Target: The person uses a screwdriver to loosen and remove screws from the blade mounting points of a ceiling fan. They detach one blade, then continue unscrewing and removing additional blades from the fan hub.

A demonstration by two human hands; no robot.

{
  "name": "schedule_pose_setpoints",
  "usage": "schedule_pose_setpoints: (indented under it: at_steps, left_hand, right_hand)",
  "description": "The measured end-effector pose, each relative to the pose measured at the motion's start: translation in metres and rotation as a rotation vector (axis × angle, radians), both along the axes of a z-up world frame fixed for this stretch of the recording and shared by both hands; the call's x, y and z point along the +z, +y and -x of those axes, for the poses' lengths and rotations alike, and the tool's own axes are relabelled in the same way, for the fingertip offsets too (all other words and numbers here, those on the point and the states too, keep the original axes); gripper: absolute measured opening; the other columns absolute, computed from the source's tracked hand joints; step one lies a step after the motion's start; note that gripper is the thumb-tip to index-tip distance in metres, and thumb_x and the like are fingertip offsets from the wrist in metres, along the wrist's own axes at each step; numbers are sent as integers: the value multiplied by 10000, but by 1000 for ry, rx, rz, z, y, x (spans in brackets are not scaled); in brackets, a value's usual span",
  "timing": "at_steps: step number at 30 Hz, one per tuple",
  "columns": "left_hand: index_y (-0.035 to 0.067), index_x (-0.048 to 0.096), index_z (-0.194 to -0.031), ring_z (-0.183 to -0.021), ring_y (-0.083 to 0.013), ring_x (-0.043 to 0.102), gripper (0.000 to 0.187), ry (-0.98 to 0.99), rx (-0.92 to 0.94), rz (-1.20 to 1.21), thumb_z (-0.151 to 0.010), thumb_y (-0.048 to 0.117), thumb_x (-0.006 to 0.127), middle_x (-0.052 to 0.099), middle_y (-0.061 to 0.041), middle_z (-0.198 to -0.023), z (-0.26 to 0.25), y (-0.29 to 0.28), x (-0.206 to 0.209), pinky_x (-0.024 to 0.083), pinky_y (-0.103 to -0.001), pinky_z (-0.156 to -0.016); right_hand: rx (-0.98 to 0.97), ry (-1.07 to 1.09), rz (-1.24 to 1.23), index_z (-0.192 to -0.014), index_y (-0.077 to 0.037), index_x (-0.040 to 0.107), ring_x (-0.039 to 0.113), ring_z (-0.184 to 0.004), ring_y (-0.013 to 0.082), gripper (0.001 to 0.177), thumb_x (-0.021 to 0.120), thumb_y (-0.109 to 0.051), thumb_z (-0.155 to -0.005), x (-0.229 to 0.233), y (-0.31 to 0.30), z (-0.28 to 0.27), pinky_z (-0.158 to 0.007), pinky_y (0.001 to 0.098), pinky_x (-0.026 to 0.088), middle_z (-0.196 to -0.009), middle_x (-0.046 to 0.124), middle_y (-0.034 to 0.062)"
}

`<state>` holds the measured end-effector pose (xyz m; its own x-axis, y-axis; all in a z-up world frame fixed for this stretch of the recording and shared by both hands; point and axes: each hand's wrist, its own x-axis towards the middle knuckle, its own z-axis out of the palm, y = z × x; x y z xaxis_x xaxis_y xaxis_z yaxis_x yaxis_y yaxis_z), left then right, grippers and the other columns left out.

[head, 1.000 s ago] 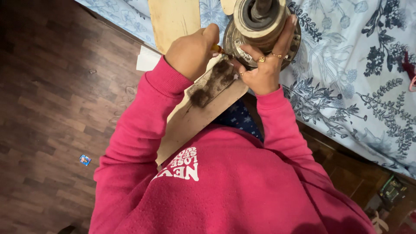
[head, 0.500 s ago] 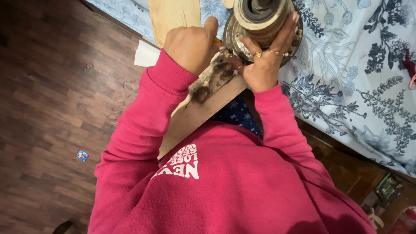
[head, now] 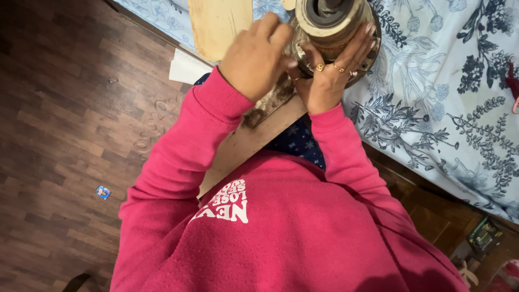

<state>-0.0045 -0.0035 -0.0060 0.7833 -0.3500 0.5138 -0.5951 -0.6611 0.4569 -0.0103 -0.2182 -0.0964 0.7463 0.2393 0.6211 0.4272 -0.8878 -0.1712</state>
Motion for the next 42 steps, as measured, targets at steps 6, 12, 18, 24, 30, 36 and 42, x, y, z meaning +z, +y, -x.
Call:
schedule_pose_setpoints:
  at_steps: [6, 12, 18, 24, 30, 36, 42]
  left_hand:
    - [98, 632, -1031, -1050, -359, 584, 295, 69, -244, 100, -794, -74, 668, 586, -110, -1064, -2, 2, -4, 535, -405, -904]
    - [63, 603, -1176, -884, -360, 666, 289, 52, 19, 129, -919, -58, 653, 595, -134, -1044, 1, -2, -13, 567, -429, -728]
    - [62, 560, -1056, -720, -366, 668, 258, 106, 165, 27, -985, 224, 748, 600, -123, -934, -3, -8, -12, 528, -452, -593]
    - [35, 527, -1096, -770, -351, 694, 276, 29, 59, -55, -926, 161, 705, 639, -146, -932, 5, 4, -3, 517, -446, -581]
    - [46, 526, -1042, -714, -358, 673, 280, 110, 83, -51, -958, 227, 722, 682, -130, -852, 6, 6, -4, 517, -446, -589]
    - [99, 531, -831, -499, -319, 621, 521, 49, 255, -155, -949, 534, 793, 587, -104, -551, -3, 3, -8, 480, -428, -476]
    - [35, 543, -1074, -744, -350, 676, 442, 67, 137, -41, -915, 375, 776, 659, -145, -860, 5, 9, 3, 515, -432, -586]
  right_hand:
    - [13, 14, -24, -1448, -392, 580, -18, -1562, 458, 756, 978, -354, -807, -3, -4, -2, -1322, 590, 137, -1687, -88, 152]
    - [14, 49, -25, -1307, -345, 683, -13, -1557, 461, 623, 998, -302, -771, -3, -5, -1, -1312, 593, 152, -1684, -73, 161]
    - [13, 41, -6, -1300, -341, 711, -10, -1554, 461, 608, 1006, -341, -769, -1, -4, 1, -1314, 592, 148, -1686, -75, 156]
    - [7, 53, -7, -1334, -356, 708, 7, -1555, 462, 596, 1000, -320, -816, 1, -2, 3, -1316, 576, 152, -1686, -69, 159]
    - [0, 71, -31, -1354, -363, 712, 27, -1552, 478, 615, 1009, -273, -823, 4, 0, 4, -1315, 572, 178, -1686, -48, 167]
    - [13, 58, -26, -1296, -313, 751, 37, -1541, 486, 512, 980, -355, -840, 7, -1, 5, -1301, 593, 181, -1680, -29, 172]
    - [9, 60, -26, -1273, -301, 769, 42, -1552, 466, 484, 975, -428, -853, 7, -1, 3, -1308, 579, 176, -1683, -32, 173]
